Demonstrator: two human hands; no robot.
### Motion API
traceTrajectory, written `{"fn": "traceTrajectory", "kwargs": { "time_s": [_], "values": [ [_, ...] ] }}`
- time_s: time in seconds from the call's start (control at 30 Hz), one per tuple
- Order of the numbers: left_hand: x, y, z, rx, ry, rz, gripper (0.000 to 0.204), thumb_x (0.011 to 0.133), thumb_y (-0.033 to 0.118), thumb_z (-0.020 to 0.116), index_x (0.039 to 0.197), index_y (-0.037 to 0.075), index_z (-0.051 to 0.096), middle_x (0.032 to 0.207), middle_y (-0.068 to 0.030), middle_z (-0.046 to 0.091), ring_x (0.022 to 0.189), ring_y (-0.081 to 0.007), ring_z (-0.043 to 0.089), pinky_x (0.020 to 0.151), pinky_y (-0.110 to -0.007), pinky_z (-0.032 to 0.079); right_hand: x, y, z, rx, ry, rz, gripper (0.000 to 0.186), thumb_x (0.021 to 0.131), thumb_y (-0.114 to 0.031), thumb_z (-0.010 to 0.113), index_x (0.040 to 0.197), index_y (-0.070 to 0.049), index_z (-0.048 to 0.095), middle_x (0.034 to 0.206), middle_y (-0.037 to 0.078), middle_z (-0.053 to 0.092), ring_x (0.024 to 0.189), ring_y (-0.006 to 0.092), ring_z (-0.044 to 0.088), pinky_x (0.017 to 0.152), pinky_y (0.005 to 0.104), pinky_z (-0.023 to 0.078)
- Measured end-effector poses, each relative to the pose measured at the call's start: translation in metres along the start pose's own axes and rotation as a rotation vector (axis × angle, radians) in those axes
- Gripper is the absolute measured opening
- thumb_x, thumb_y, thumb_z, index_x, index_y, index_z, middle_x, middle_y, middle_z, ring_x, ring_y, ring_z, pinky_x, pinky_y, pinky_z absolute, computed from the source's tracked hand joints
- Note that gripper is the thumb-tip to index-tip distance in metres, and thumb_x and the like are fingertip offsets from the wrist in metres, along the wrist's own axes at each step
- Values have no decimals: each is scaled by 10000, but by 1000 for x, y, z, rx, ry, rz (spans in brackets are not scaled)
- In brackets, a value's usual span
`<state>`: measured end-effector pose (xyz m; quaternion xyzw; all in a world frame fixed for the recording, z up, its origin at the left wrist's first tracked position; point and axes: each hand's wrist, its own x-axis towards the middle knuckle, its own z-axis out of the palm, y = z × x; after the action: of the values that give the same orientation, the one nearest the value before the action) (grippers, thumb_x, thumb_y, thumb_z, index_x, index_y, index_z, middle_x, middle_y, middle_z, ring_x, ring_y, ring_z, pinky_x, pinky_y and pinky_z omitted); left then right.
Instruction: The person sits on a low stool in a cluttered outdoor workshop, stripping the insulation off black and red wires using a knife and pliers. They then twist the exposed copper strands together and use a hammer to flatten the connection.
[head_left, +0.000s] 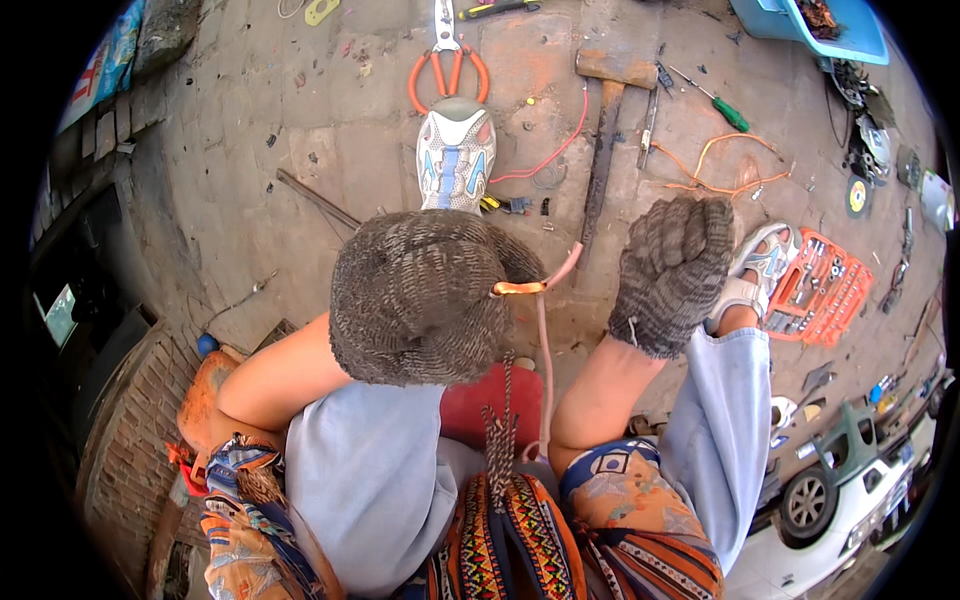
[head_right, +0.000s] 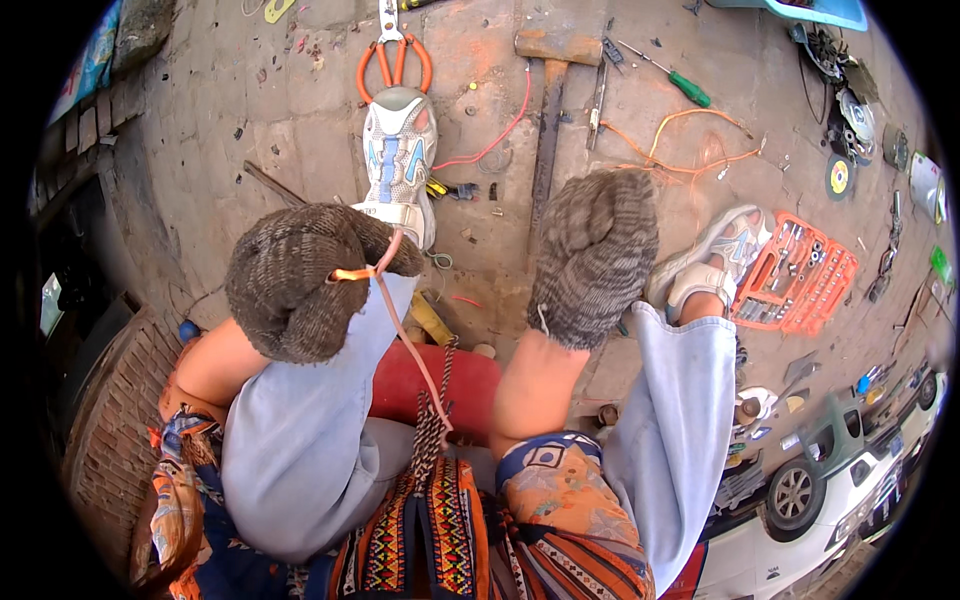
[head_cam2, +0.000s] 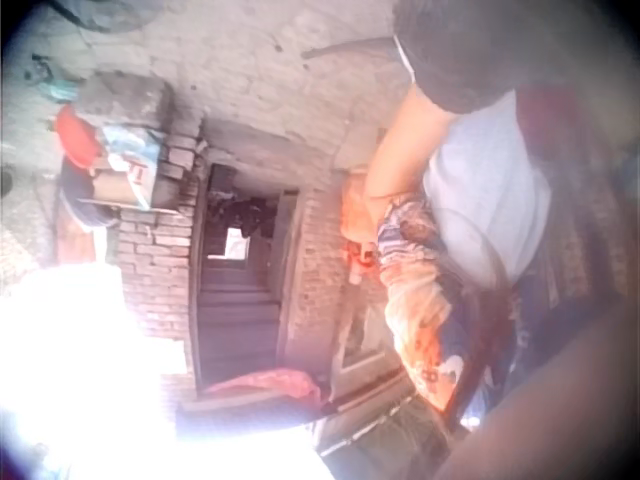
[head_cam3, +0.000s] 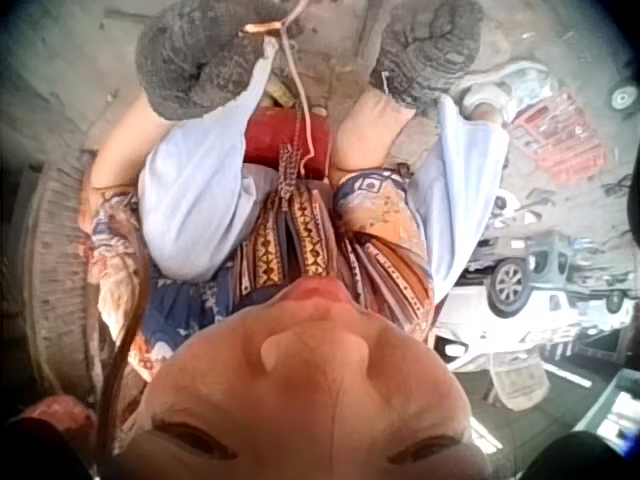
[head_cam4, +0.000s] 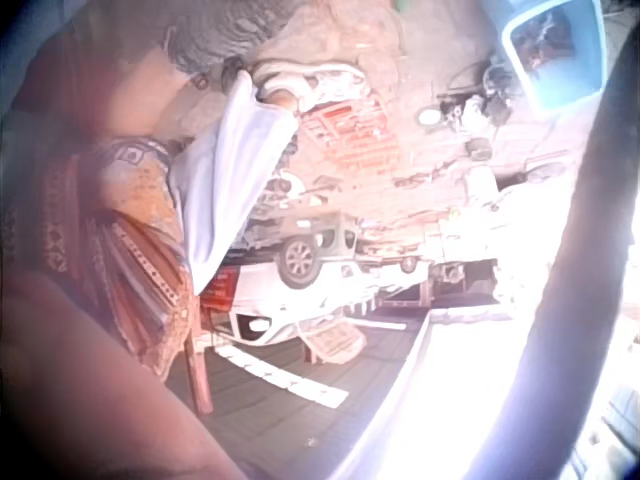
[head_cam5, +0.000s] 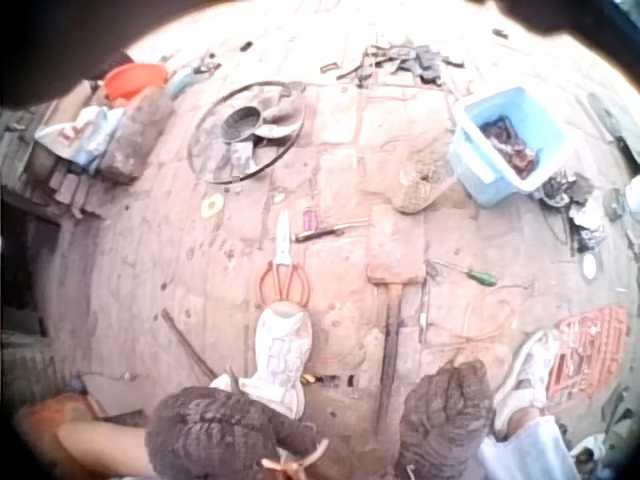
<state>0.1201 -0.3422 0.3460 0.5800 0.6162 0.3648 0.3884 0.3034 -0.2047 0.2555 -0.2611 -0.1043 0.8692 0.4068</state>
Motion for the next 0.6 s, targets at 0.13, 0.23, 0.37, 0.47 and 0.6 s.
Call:
{"fn": "traceTrajectory", "kwargs": {
  "time_s": [0.13, 0.23, 0.37, 0.47, 0.6],
  "values": [
    [34, 12, -15, 321, -55, 6, 266, 668, 70, 690, 911, 13, 601, 872, -144, 645, 761, -325, 636, 663, -401, 522, -24, 2, 39, -691, 234, -6, 218, 912, -225, 499, 769, -62, 527, 656, 60, 472, 575, 193, 485, 508, 284, 404],
    [36, 14, -10, 458, 8, 71, 297, 646, 92, 711, 915, 26, 605, 880, -141, 637, 756, -320, 633, 657, -400, 520, -29, 4, 44, -1197, -91, 49, 171, 814, -134, 618, 959, -44, 617, 982, 111, 595, 836, 260, 596, 696, 365, 489],
    [34, 10, -10, 426, -82, 63, 378, 626, 132, 741, 956, 7, 605, 872, -150, 623, 771, -329, 627, 647, -400, 513, -18, 10, 39, -1646, -563, -573, 245, 723, -145, 680, 954, -64, 666, 1024, 112, 623, 916, 273, 608, 755, 404, 493],
    [38, 16, -18, 81, -71, -131, 336, 679, 160, 727, 963, 10, 630, 873, -153, 625, 768, -349, 621, 679, -403, 512, -10, 0, 58, -1801, -719, -630, 243, 713, -191, 670, 945, -120, 685, 985, 97, 621, 892, 272, 601, 720, 404, 484],
    [36, 9, -28, -103, -235, 17, 323, 821, 204, 634, 1082, 16, 606, 965, -140, 626, 843, -314, 614, 725, -384, 500, -9, -11, 84, -1774, -852, -491, 244, 746, -268, 629, 973, -193, 681, 912, 69, 612, 817, 272, 587, 659, 400, 454]
  ]
}}
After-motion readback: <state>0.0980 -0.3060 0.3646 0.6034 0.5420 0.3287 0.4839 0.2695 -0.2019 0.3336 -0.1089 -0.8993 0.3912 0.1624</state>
